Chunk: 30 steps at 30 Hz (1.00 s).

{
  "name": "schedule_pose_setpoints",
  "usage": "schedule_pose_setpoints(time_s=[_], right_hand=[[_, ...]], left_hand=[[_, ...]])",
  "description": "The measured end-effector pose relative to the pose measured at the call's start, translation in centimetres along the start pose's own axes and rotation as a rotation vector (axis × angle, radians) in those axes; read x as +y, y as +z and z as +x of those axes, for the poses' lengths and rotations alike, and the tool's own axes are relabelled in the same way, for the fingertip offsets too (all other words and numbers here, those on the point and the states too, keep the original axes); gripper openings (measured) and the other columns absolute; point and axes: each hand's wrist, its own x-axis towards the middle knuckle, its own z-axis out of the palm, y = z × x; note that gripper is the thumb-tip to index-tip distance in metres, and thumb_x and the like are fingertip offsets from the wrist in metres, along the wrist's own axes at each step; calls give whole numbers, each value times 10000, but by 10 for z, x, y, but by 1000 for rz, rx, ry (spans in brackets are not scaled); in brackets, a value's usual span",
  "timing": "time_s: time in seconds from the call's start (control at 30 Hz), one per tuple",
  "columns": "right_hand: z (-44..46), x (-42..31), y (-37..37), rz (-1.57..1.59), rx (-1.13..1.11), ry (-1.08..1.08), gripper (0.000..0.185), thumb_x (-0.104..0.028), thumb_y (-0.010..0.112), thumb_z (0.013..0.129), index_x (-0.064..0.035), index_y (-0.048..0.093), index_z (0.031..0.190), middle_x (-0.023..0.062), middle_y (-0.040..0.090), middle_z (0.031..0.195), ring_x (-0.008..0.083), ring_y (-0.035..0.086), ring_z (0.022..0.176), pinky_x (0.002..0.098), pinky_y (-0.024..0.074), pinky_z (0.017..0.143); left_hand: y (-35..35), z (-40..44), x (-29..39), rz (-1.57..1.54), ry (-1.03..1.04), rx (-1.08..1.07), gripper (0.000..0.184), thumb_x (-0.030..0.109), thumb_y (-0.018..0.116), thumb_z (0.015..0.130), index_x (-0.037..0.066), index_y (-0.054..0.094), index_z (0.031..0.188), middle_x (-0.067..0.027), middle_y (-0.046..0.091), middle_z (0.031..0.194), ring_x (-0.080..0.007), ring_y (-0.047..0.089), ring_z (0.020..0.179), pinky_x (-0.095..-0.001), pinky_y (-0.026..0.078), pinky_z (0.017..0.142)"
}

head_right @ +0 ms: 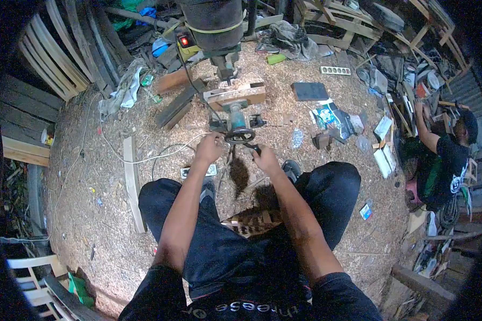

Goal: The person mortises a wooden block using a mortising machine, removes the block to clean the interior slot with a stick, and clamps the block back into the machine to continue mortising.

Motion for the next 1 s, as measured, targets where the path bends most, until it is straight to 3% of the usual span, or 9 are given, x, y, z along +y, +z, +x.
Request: schedule_pose_setpoints(time_s=[0.2, 0.37, 0.5, 0.6, 0.63, 0.73, 0.77, 0.87, 1.0], right_hand=[[0, -4, 19, -69, 50, -94, 235, -234, 697, 869, -9, 684, 934, 258, 618, 711, 414, 633, 677, 445, 491, 615], [6, 7, 21, -23, 12, -128, 216, -227, 678, 884, -35, 717, 976, 197, 644, 662, 274, 625, 558, 401, 489, 582], [2, 2, 20, 139, -13, -52, 302, -265, 690, 867, 36, 673, 879, 255, 578, 629, 403, 614, 594, 454, 477, 587], [7, 8, 23, 14, -28, -96, 273, -277, 680, 901, -8, 714, 937, 129, 657, 629, 157, 577, 516, 353, 472, 537], [7, 8, 27, 240, -50, -24, 305, -297, 684, 901, 6, 708, 905, 139, 668, 639, 160, 611, 526, 358, 476, 535], [9, -13, 28, 18, -101, -190, 256, -245, 699, 883, 11, 700, 878, 179, 663, 669, 252, 644, 555, 379, 483, 547], [9, -30, 34, -18, -38, -326, 234, -209, 718, 855, 23, 688, 856, 216, 643, 692, 355, 632, 602, 407, 479, 552], [19, -21, 89, 46, 32, -370, 231, -194, 736, 825, 30, 680, 849, 243, 623, 713, 405, 615, 648, 435, 480, 579], [12, -58, 62, 51, -85, -213, 263, -183, 759, 785, 5, 709, 962, 271, 673, 870, 394, 670, 815, 456, 511, 742]], left_hand=[[8, -2, -9, -121, 15, -24, 305, 92, 524, 848, 109, 669, 1116, -187, 691, 1016, -374, 648, 989, -462, 511, 875], [0, -5, -17, -140, 56, -51, 325, 45, 525, 846, 93, 650, 1142, -197, 671, 1072, -390, 628, 1013, -460, 501, 884], [-1, -20, -27, -54, 190, 11, 458, 1, 549, 798, 48, 576, 1254, -220, 608, 1221, -384, 573, 1135, -429, 458, 970], [6, -25, -34, 64, 254, -41, 518, -23, 508, 830, 47, 490, 1343, -142, 523, 1371, -328, 481, 1269, -427, 403, 1035], [13, -28, -41, 70, 283, -25, 525, -24, 504, 832, 52, 486, 1351, -140, 526, 1368, -324, 483, 1268, -428, 397, 1041], [24, -30, -50, 31, 328, -2, 543, -15, 500, 836, 73, 472, 1372, -130, 530, 1364, -312, 483, 1267, -436, 375, 1055], [24, -30, -54, 14, 333, 6, 549, -10, 500, 838, 81, 468, 1379, -126, 530, 1363, -309, 482, 1267, -439, 367, 1058], [14, -37, -65, -28, 330, 17, 559, -11, 497, 838, 109, 470, 1383, -123, 538, 1355, -303, 480, 1270, -433, 361, 1061], [5, -47, -91, 116, 182, -35, 730, 57, 630, 770, 176, 385, 1447, -128, 427, 1463, -281, 428, 1324, -481, 331, 1081]])
